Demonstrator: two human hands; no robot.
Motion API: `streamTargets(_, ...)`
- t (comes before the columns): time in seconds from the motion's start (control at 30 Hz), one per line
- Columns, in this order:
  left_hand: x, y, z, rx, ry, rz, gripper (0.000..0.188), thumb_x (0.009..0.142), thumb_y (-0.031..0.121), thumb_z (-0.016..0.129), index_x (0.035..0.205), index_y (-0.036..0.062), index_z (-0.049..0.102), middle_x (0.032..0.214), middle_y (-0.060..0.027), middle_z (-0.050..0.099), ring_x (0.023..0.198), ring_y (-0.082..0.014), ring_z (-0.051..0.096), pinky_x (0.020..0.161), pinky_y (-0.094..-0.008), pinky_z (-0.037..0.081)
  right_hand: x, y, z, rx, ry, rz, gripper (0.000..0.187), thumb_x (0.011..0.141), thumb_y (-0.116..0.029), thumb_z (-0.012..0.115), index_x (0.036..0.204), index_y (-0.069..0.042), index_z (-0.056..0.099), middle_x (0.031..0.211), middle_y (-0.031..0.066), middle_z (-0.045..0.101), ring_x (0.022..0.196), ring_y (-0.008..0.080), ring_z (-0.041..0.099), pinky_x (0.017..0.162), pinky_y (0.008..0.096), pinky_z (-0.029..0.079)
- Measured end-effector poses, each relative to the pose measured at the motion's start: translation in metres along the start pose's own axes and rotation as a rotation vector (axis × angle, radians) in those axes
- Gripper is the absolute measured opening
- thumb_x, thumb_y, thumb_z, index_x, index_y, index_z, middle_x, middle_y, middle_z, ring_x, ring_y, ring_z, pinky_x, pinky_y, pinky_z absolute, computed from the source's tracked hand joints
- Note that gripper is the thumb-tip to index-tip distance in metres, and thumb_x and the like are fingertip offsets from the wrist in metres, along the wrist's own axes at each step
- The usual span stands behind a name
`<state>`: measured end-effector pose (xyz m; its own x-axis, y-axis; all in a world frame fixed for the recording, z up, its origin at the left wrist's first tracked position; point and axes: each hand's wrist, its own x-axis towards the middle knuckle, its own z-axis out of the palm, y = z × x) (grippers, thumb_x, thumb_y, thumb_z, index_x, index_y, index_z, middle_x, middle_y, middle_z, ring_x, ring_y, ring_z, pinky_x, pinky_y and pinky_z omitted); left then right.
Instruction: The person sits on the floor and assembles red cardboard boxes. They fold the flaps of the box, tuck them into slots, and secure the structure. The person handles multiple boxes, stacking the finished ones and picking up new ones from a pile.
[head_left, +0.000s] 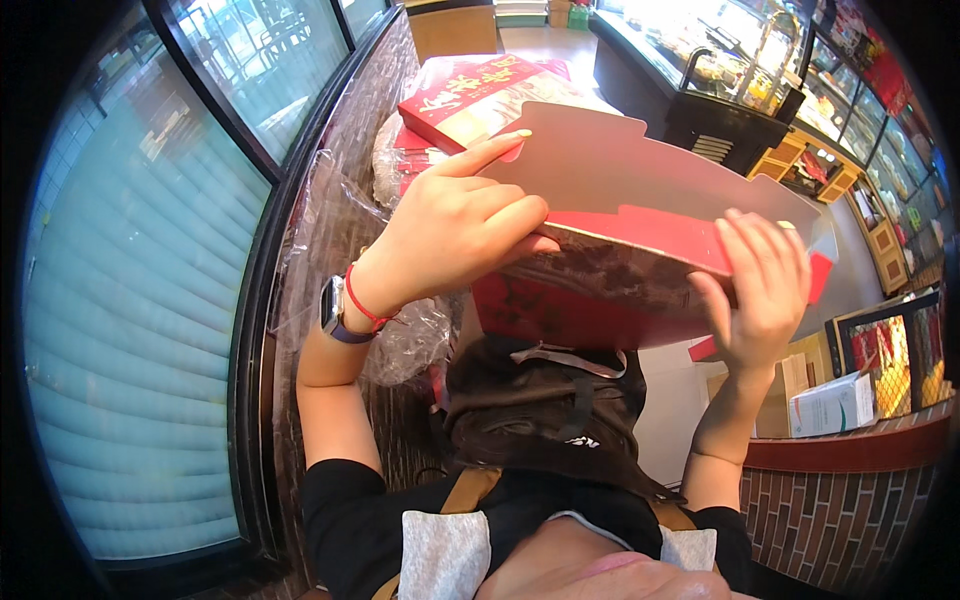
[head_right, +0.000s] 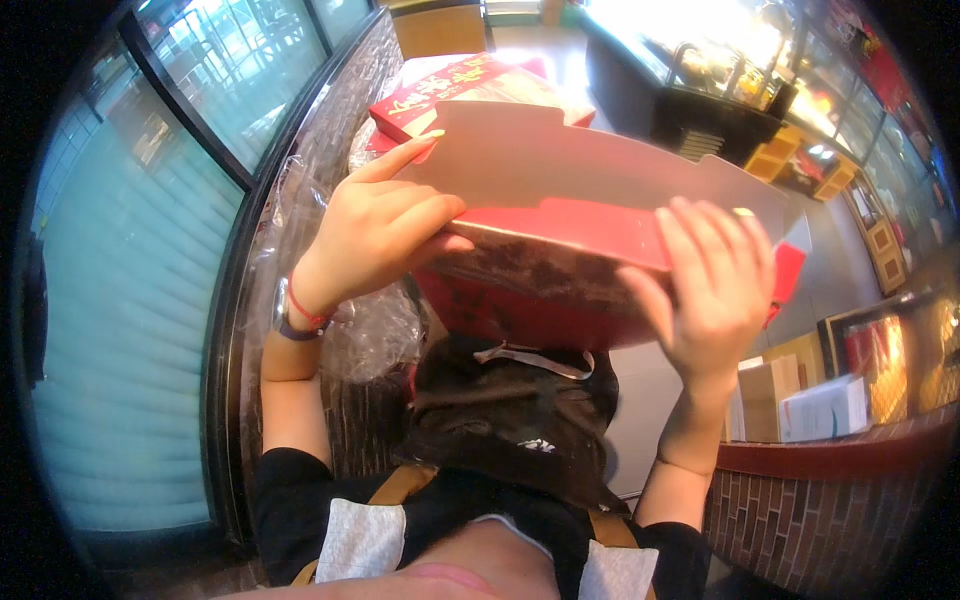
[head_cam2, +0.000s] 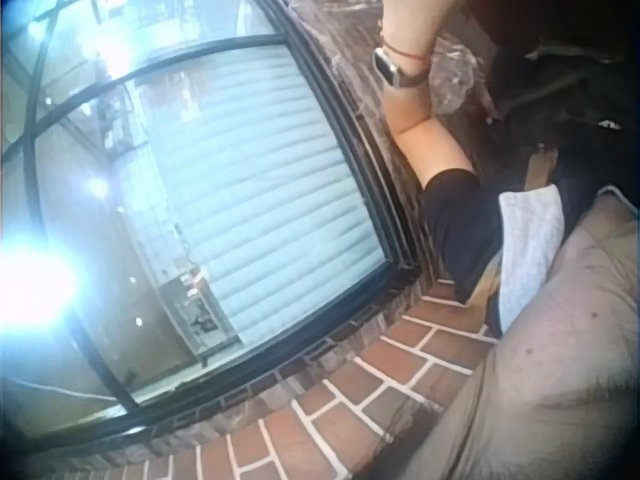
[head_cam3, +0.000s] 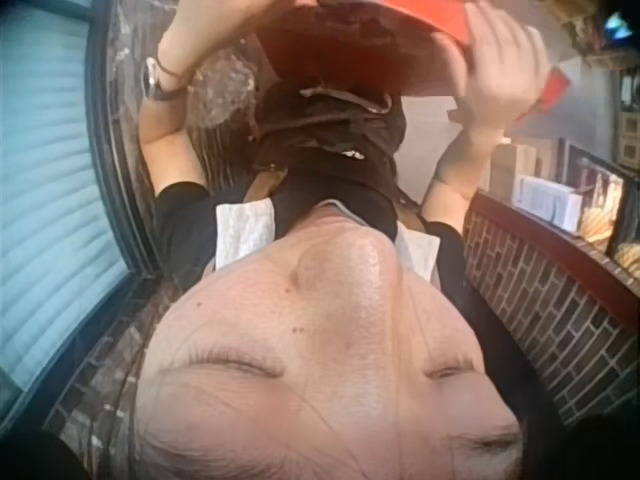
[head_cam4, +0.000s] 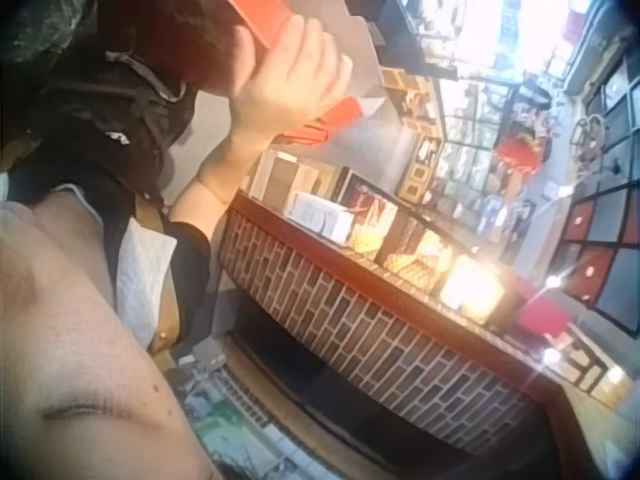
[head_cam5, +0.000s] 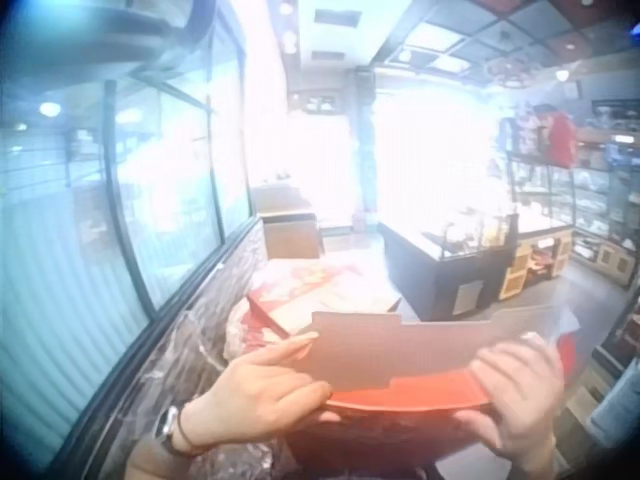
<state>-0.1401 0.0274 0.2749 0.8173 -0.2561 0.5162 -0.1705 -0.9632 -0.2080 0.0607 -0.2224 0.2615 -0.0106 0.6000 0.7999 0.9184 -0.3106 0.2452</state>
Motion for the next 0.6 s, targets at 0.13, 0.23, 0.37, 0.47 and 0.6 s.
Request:
streamTargets(0.13, -0.013, -0.009, 0.007, 0.021, 0.25, -0.062, 0.033, 0.079, 0.032, 0.077, 0.095, 0.0052, 0.068, 0.099, -0.0113, 0.067, 0.102, -0.0292, 0.065, 0.105, -0.0482, 0.046, -0.014, 0.019, 0.004, -0.064, 0.149, 0.084, 0.044, 0.083, -0.035, 0.073, 0.113, -0.004, 0.07, 0.11, 0.0111, 0.07, 0.105, 0.0292, 0.064, 0.106, 0.0456, 0.04)
streamTargets(0.23, -0.018, -0.002, 0.018, 0.119, 0.494, -0.116, 0.033, 0.074, 0.035, 0.082, 0.095, 0.011, 0.073, 0.128, -0.0132, 0.054, 0.124, -0.0382, 0.049, 0.104, -0.0488, 0.043, -0.03, 0.025, 0.011, 0.045, 0.125, 0.072, 0.037, 0.084, -0.033, 0.072, 0.105, -0.002, 0.071, 0.1, 0.0118, 0.07, 0.095, 0.0298, 0.066, 0.099, 0.0448, 0.046)
streamTargets(0.37, -0.025, -0.004, 0.038, -0.063, 0.647, -0.18, 0.033, 0.073, 0.031, 0.084, 0.098, 0.011, 0.075, 0.139, -0.0195, 0.042, 0.129, -0.0393, 0.044, 0.107, -0.0506, 0.042, -0.035, 0.028, 0.016, 0.058, 0.137, 0.073, 0.031, 0.088, -0.031, 0.07, 0.098, -0.001, 0.073, 0.1, 0.0133, 0.071, 0.098, 0.0309, 0.064, 0.097, 0.0438, 0.046)
streamTargets(0.47, -0.027, -0.002, 0.044, -0.115, 0.698, -0.166, 0.035, 0.071, 0.025, 0.087, 0.099, 0.0073, 0.075, 0.138, -0.0204, 0.041, 0.131, -0.0377, 0.046, 0.105, -0.0489, 0.047, -0.025, 0.018, 0.006, -0.087, 0.242, 0.074, 0.035, 0.09, -0.035, 0.068, 0.1, -0.002, 0.075, 0.112, 0.0152, 0.069, 0.115, 0.0334, 0.056, 0.104, 0.044, 0.041)
streamTargets(0.6, -0.027, 0.007, 0.039, -0.166, 0.687, -0.12, 0.038, 0.07, 0.018, 0.088, 0.1, 0.0024, 0.072, 0.137, -0.0223, 0.042, 0.12, -0.038, 0.057, 0.102, -0.0466, 0.052, -0.026, 0.021, 0.03, 0.358, 0.666, 0.316, 0.04, 0.089, -0.021, 0.067, 0.122, 0.002, 0.064, 0.138, 0.021, 0.055, 0.134, 0.035, 0.044, 0.114, 0.0459, 0.032)
